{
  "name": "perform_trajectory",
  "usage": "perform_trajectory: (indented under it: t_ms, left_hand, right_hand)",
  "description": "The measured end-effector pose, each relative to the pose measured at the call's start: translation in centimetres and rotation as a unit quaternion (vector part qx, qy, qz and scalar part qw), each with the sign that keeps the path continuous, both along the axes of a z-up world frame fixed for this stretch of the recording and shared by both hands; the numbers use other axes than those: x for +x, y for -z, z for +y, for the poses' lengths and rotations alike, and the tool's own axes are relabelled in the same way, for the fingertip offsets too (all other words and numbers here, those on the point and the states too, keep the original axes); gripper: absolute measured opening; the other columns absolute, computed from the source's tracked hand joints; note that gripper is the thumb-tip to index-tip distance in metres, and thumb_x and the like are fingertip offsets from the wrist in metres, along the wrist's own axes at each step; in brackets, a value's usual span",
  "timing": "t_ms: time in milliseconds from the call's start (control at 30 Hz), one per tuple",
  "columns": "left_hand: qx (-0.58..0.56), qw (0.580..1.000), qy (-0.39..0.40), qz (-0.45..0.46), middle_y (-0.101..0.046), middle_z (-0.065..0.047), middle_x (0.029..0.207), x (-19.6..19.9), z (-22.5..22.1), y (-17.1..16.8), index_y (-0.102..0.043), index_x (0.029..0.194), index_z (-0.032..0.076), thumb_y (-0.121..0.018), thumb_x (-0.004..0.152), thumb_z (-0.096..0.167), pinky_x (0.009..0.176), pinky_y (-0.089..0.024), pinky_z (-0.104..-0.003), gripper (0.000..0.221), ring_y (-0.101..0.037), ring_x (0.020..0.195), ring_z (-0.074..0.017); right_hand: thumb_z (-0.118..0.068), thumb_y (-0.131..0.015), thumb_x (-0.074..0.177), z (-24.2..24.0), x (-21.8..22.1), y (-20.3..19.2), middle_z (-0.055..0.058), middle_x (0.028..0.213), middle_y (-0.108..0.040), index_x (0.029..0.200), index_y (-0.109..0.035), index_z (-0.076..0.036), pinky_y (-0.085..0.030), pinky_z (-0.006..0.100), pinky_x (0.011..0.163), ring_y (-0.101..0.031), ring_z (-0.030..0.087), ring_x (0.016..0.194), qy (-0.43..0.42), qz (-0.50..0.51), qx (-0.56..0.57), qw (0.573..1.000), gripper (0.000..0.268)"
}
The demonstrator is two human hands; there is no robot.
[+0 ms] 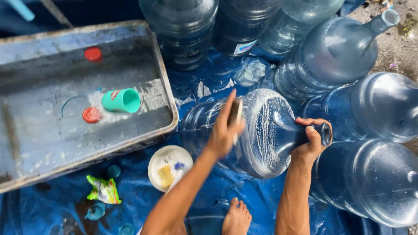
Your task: The person is scrubbing the exterior of large plastic water jugs with soapy water to clean them before processing.
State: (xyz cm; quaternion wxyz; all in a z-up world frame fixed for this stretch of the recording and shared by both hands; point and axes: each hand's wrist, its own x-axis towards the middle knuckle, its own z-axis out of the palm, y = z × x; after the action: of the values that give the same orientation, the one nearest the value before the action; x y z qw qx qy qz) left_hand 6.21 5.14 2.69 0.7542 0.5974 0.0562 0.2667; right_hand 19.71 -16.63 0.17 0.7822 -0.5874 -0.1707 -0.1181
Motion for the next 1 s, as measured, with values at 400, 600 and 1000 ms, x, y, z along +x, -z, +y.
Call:
perform_trajectory:
  t_ms: [400,600,1000]
  left_hand:
    - [0.169,0.972,0.048,0.157,-0.060,-0.003,0.146,5.3,4.7,-0.2,-0.052,0.148,0.036,-0.068,0.076,0.033,0.108,-0.050,-0.041,0.074,-0.061,0.129,-0.0298]
    - [0.403,0.910,-0.094,-0.024,-0.037,-0.027,0.157,-5.4,-6.4,-0.1,-0.062,0.137,0.009,-0.078,0.079,0.003,0.123,-0.016,-0.075,0.060,-0.053,0.137,-0.0529]
    - [0.368,0.902,-0.226,0.027,-0.028,-0.032,0.160,-5.3,-8.7,6.9,-0.067,0.127,0.013,-0.069,0.088,0.021,0.100,-0.053,-0.052,0.040,-0.040,0.138,-0.0532]
  right_hand:
    - [-0.009,-0.073,0.072,2.8,-0.9,-1.3,0.026,0.078,-0.060,0.093,-0.049,0.005,-0.060,0.051,0.097,-0.072,0.040,0.082,-0.086,-0.094,-0.014,0.992,0.035]
    - [-0.009,-0.061,0.076,3.4,-1.3,-4.9,0.008,0.087,-0.067,0.097,-0.056,-0.009,-0.058,0.035,0.094,-0.070,0.023,0.088,-0.030,0.009,-0.023,0.999,0.022]
    - [-0.003,-0.078,0.078,6.4,0.0,-3.6,0.022,0.080,-0.062,0.094,-0.058,0.004,-0.058,0.039,0.088,-0.074,0.032,0.080,0.078,-0.088,-0.044,0.992,0.027]
